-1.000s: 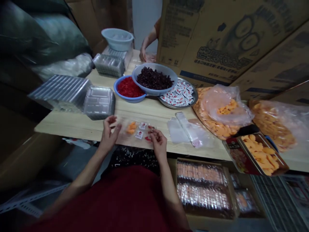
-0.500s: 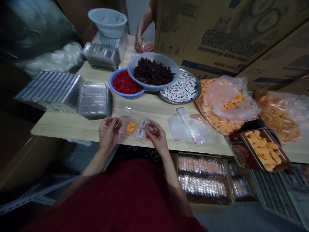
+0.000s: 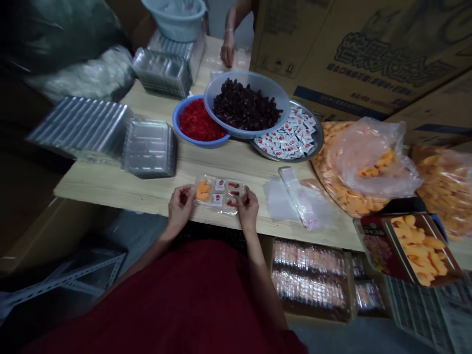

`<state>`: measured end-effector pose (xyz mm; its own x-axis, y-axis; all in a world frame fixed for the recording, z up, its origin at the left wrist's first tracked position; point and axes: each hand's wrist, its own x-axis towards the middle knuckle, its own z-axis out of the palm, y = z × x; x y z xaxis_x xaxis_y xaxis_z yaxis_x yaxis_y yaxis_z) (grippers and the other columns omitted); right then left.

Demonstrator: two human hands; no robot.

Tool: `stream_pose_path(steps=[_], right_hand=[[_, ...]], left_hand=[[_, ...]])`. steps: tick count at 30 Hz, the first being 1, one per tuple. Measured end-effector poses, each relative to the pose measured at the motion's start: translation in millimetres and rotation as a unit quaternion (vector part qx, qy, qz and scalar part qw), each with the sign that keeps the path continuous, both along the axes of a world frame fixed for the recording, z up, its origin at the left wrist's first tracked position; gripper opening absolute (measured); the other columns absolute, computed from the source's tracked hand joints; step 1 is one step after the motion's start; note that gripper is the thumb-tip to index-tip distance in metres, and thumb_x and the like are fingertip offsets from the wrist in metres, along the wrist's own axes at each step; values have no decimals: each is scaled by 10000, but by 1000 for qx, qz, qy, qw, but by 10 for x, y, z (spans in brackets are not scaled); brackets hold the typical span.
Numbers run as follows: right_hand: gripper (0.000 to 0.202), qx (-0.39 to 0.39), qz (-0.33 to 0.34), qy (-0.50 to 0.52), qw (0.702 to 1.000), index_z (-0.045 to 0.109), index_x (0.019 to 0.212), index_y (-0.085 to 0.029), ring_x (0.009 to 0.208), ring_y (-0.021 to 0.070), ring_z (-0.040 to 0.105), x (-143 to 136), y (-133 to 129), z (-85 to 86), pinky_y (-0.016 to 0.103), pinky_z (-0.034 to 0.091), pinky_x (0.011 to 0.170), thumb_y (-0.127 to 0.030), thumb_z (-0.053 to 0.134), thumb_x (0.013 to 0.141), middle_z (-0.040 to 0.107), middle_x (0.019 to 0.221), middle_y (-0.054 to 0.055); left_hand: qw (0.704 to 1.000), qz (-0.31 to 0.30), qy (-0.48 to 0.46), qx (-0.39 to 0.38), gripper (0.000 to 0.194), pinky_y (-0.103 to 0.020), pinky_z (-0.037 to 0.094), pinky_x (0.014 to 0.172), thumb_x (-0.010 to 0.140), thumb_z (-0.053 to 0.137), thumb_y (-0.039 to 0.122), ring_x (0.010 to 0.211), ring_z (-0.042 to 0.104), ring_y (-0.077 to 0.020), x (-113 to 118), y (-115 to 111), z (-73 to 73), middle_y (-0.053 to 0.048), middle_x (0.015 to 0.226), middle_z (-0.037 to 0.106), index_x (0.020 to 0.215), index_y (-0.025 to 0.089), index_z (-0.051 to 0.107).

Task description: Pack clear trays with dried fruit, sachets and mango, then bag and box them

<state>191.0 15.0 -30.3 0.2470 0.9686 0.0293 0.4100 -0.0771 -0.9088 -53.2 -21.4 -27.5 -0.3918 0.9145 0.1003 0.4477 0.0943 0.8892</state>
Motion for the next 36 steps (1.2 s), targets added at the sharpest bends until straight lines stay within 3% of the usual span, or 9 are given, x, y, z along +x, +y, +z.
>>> stream_pose_path(steps=[5,12,16,22,25,28,31,36], right_hand=[[557,15,44,-35,998,694,1232,-130,744,171,517,4,152,-13,337,479,769,-501,695,816,572,835,11],[561,30,105,-59,992,702,1255,-93,782,187,551,-8,460,147,344,483,783,-479,642,852,629,919,69],[537,8,105,-79,991,714,1236,-111,754,182,537,30,656,60,338,477,765,-479,630,854,616,875,53],[519,26,144,-113,983,711,1214,-81,931,209,566,13,797,-99,356,483,895,-467,599,885,622,1059,130],[486,33,160,-116,980,711,1189,-79,856,201,565,-17,833,-140,347,487,837,-450,597,897,634,973,106],[427,27,143,-118,982,721,1138,-107,819,201,560,-40,802,-181,349,492,819,-437,624,886,633,906,81],[429,46,104,-128,985,700,1192,-133,908,224,578,-55,652,-202,373,497,877,-428,633,888,639,1020,111],[451,61,75,-111,989,635,1315,-142,967,236,606,-46,261,-152,395,511,913,-387,547,948,647,1105,133]], left_hand=[[998,-44,52,13,286,-365,522,871,949,556,332,943,624,-215,-74,96,8,-93,1117,624,1210,224,600],[998,-51,37,-24,388,-337,522,784,931,580,363,778,616,-184,-154,210,-54,-42,950,639,1291,219,563],[995,-53,81,-28,397,-357,522,817,939,568,356,801,620,-196,-117,235,-32,-57,978,646,1308,211,541],[991,-59,119,-9,336,-398,511,930,941,526,276,953,634,-242,-130,350,11,-111,1063,647,1260,191,584],[987,-77,139,-33,274,-417,506,957,936,519,255,994,628,-266,-191,432,33,-123,1039,652,1176,180,628],[983,-65,168,-35,315,-429,502,987,930,536,257,1054,615,-281,-224,496,66,-157,1133,635,1217,152,611],[981,-67,182,-29,386,-423,494,1003,946,496,231,1089,612,-280,-216,532,87,-185,1221,619,1309,123,571],[983,-94,115,-106,439,-398,515,893,896,582,247,896,650,-257,-186,519,91,-117,983,695,1316,117,582]])
